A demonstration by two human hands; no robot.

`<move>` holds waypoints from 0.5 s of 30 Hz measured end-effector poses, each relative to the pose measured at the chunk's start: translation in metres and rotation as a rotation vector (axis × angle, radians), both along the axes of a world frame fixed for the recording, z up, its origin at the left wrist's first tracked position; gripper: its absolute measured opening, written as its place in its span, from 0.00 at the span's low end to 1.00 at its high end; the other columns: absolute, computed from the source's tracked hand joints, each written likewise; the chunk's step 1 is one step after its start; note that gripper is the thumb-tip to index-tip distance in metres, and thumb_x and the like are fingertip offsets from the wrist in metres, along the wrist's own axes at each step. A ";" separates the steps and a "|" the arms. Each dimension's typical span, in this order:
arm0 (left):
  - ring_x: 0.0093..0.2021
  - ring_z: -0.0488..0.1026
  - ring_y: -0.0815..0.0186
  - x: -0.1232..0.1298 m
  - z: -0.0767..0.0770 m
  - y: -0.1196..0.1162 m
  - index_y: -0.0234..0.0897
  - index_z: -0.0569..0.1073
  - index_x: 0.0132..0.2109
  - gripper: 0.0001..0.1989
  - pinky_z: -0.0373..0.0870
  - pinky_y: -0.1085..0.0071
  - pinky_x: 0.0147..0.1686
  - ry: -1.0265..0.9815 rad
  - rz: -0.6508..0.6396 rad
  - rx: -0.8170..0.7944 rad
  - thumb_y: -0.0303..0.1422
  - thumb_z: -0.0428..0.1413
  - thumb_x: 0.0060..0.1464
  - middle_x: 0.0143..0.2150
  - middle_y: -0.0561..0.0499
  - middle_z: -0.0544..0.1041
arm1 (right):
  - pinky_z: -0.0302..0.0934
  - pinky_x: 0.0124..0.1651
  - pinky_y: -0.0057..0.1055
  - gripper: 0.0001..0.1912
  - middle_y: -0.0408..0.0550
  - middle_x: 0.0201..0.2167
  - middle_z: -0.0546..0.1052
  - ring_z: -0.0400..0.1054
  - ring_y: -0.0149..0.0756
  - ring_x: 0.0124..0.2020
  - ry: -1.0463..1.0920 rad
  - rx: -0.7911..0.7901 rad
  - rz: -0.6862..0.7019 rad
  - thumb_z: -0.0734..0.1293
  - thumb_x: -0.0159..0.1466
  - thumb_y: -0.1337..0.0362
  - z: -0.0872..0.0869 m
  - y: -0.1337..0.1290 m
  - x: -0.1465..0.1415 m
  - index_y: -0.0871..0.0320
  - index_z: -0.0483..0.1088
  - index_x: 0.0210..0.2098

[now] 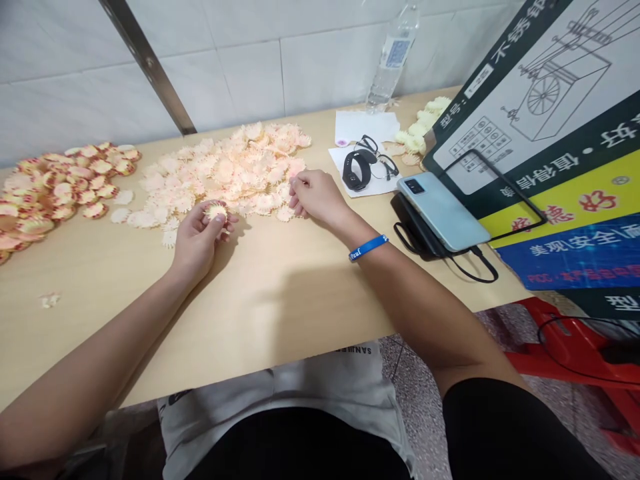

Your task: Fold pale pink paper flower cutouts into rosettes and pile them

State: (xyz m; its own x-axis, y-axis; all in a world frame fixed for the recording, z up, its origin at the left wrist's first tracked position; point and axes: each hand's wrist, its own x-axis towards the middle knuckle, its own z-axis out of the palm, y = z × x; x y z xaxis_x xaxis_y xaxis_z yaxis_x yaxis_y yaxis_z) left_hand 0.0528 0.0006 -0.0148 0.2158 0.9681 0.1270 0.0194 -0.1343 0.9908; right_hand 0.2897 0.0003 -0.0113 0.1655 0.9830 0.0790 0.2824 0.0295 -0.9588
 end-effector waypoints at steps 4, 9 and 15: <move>0.33 0.74 0.68 0.000 0.001 -0.002 0.35 0.73 0.34 0.16 0.71 0.76 0.28 0.051 -0.017 -0.006 0.44 0.64 0.48 0.35 0.47 0.79 | 0.60 0.28 0.28 0.12 0.47 0.25 0.73 0.68 0.32 0.26 -0.106 0.175 -0.126 0.63 0.65 0.66 -0.001 0.001 0.002 0.59 0.68 0.25; 0.23 0.65 0.72 -0.001 0.002 -0.001 0.36 0.70 0.24 0.15 0.68 0.75 0.24 0.154 0.033 -0.003 0.39 0.67 0.42 0.22 0.55 0.69 | 0.56 0.32 0.29 0.12 0.43 0.23 0.70 0.65 0.33 0.28 -0.219 0.327 -0.172 0.61 0.65 0.68 0.003 -0.005 -0.004 0.58 0.69 0.25; 0.19 0.56 0.74 -0.003 0.002 0.000 0.36 0.65 0.19 0.21 0.53 0.74 0.20 0.280 0.004 0.013 0.42 0.64 0.47 0.16 0.57 0.60 | 0.55 0.32 0.30 0.12 0.45 0.25 0.73 0.63 0.32 0.27 -0.201 0.314 -0.013 0.60 0.64 0.68 0.009 -0.019 -0.024 0.59 0.69 0.25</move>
State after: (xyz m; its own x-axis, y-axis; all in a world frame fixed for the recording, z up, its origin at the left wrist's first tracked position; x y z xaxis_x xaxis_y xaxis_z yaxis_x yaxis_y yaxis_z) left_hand 0.0499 0.0004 -0.0126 0.2406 0.9677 0.0755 0.2924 -0.1464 0.9450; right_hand 0.2656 -0.0185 -0.0028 0.1282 0.9035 0.4088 0.4662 0.3089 -0.8290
